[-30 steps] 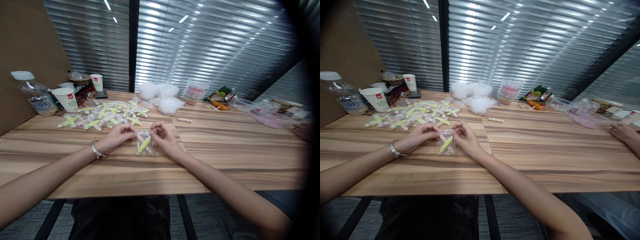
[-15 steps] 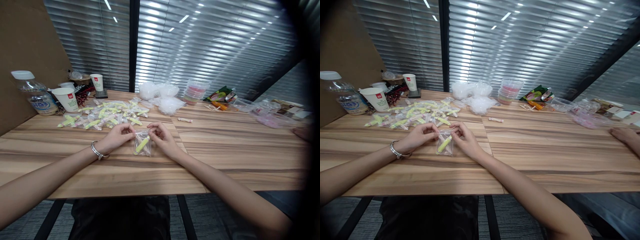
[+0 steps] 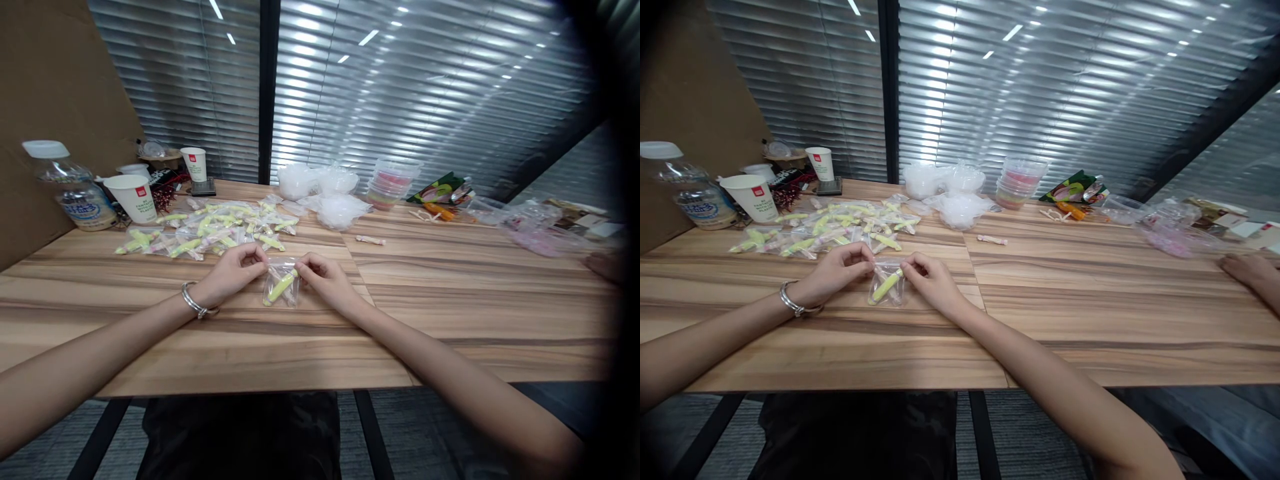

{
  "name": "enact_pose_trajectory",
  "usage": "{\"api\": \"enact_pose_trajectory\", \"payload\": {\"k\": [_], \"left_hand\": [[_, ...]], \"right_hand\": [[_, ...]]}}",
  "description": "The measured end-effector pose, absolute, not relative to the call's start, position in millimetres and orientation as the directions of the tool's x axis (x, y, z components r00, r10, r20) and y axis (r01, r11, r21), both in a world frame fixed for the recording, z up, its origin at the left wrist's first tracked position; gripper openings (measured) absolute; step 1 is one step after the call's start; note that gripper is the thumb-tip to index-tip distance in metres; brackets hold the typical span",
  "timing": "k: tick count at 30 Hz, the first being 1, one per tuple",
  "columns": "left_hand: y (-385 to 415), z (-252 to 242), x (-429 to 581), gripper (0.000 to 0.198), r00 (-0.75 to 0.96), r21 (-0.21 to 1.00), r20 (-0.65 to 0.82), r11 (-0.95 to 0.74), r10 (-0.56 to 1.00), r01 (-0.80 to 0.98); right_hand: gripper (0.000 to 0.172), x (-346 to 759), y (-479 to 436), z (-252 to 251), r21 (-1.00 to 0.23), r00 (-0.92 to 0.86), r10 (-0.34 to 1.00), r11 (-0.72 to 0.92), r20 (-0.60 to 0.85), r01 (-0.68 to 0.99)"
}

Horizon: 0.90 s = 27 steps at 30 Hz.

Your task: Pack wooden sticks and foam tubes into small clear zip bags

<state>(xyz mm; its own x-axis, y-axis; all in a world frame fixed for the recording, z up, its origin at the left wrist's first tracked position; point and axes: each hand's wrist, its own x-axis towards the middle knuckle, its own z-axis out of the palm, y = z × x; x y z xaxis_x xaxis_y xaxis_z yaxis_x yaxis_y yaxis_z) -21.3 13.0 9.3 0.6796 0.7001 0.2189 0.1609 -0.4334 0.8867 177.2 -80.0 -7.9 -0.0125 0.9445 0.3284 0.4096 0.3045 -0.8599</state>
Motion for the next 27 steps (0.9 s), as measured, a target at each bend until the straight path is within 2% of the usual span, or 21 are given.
{"api": "enact_pose_trajectory", "payload": {"k": [4, 9, 27], "left_hand": [[10.1, 12.4, -20.0, 0.011, 0.733, 0.912, 0.188, -0.394, 0.653, 0.118], [8.7, 13.7, -18.7, 0.021, 0.777, 0.888, 0.200, -0.446, 0.597, 0.114], [10.0, 9.6, -20.2, 0.022, 0.752, 0.865, 0.225, -0.482, 0.619, 0.139]], "right_hand": [[0.029, 176.9, -81.3, -7.2, -0.850, 0.019, 0.936, 0.310, 0.351, 0.426], [0.026, 175.3, -82.9, -5.6, -0.829, 0.016, 0.927, 0.326, 0.374, 0.455], [0.022, 173.5, -85.6, -0.5, -0.802, -0.007, 0.926, 0.330, 0.377, 0.498]]}}
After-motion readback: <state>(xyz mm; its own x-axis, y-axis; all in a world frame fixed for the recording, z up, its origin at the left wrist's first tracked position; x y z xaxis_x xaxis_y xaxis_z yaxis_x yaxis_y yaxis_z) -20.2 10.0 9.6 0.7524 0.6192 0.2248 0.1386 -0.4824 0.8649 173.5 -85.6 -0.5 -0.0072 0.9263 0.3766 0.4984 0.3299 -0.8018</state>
